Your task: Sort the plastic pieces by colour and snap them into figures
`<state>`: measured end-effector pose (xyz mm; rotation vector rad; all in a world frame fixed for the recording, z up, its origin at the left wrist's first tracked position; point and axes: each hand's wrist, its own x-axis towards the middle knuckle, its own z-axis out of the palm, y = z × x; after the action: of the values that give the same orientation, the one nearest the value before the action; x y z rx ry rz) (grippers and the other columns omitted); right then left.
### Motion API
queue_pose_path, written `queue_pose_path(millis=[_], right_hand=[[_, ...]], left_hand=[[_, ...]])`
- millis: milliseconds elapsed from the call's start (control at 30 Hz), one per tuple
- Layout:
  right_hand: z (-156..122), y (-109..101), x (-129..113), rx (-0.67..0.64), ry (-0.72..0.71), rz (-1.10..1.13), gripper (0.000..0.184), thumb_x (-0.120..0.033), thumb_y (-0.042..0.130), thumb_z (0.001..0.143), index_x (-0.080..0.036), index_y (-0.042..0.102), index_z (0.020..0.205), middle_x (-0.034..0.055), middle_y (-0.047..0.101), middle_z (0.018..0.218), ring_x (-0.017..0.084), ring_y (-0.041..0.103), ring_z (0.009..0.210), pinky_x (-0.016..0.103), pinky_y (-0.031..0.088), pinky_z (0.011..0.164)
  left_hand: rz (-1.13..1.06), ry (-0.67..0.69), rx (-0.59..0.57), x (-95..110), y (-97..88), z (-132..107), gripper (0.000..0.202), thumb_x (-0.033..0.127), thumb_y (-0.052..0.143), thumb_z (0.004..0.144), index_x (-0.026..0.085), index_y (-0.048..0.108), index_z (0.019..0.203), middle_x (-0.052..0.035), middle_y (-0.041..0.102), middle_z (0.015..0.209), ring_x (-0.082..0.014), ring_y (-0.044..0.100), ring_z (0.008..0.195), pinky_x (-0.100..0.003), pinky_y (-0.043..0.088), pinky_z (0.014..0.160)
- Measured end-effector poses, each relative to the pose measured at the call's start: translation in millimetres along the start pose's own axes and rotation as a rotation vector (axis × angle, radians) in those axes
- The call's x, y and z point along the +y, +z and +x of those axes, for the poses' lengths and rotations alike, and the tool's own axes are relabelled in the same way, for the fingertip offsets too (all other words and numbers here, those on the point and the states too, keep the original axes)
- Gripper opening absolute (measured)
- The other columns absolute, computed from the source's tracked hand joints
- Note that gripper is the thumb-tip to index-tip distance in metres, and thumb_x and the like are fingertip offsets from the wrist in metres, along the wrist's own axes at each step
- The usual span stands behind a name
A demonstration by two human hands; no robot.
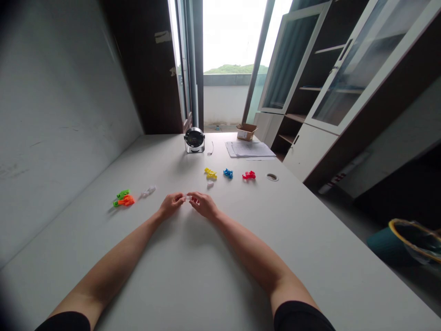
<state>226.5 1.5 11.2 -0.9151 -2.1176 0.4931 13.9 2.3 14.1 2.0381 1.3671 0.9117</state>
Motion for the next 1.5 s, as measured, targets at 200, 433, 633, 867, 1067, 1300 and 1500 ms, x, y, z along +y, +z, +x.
queue_pose_path(millis=[200,433,633,867,1067,1300,1500], right_hand=[[-1.1,0.1,-1.9,-0.003,-0.039,0.003,0.024,-0.024,0.060,0.093,-0.023,0.065,0.116,0.0029,0.069,0.091,0.013,0.061,0.072,0.023,0.046,0.074],[-0.8,0.9,-3.5,0.039,-0.030,-0.009,0.017,-0.025,0.056,0.095,-0.021,0.067,0.108,0.0026,0.070,0.088,0.012,0.061,0.071,0.022,0.045,0.071],[-0.7,2.7,1.1,0.054,0.041,-0.028,0.015,-0.028,0.057,0.094,-0.022,0.068,0.101,0.0020,0.071,0.083,0.013,0.062,0.069,0.021,0.045,0.070],[-1.3,3.4,5.1,0.035,0.163,0.045,0.019,-0.032,0.051,0.097,-0.022,0.067,0.101,0.0001,0.071,0.077,0.012,0.063,0.064,0.020,0.044,0.065],[-0.2,2.2,4.1,0.013,0.187,0.071,0.021,-0.032,0.048,0.098,-0.022,0.067,0.098,-0.0013,0.070,0.074,0.012,0.061,0.062,0.020,0.042,0.064],[0.6,0.7,2.1,0.015,0.195,0.065,0.024,-0.032,0.046,0.098,-0.022,0.067,0.094,-0.0015,0.070,0.075,0.012,0.062,0.066,0.020,0.041,0.065],[2.8,2.4,6.0,-0.011,0.242,-0.023,0.030,-0.033,0.045,0.099,-0.021,0.066,0.082,-0.0021,0.067,0.069,0.011,0.058,0.062,0.020,0.036,0.063]], left_hand=[[-0.020,-0.044,-0.044,-4.4,0.6,0.9,0.033,0.040,0.046,0.086,0.016,0.059,0.067,0.0043,0.043,0.055,-0.0115,0.038,0.056,-0.024,0.024,0.054],[-0.055,0.015,-0.006,3.6,-1.6,0.4,0.029,0.040,0.050,0.088,0.017,0.067,0.092,0.0008,0.062,0.073,-0.0135,0.051,0.067,-0.023,0.036,0.062],[-0.185,0.026,-0.029,5.0,-1.7,-0.2,0.029,0.035,0.057,0.086,0.018,0.066,0.108,-0.0021,0.067,0.084,-0.0128,0.057,0.069,-0.022,0.042,0.064],[-0.181,0.035,-0.034,5.4,1.0,-2.9,0.028,0.029,0.061,0.083,0.019,0.066,0.109,-0.0008,0.068,0.081,-0.0112,0.057,0.066,-0.021,0.042,0.063],[-0.143,0.030,-0.035,-3.4,3.5,0.7,0.023,0.031,0.059,0.084,0.018,0.069,0.100,-0.0002,0.067,0.074,-0.0121,0.056,0.065,-0.022,0.041,0.063],[-0.141,0.014,-0.034,-0.9,3.0,-0.6,0.025,0.034,0.063,0.082,0.018,0.066,0.102,0.0000,0.067,0.076,-0.0124,0.058,0.066,-0.022,0.043,0.064],[-0.200,0.058,-0.022,5.3,3.5,-2.5,0.025,0.030,0.064,0.082,0.021,0.060,0.105,0.0008,0.066,0.078,-0.0110,0.059,0.066,-0.021,0.044,0.062]])
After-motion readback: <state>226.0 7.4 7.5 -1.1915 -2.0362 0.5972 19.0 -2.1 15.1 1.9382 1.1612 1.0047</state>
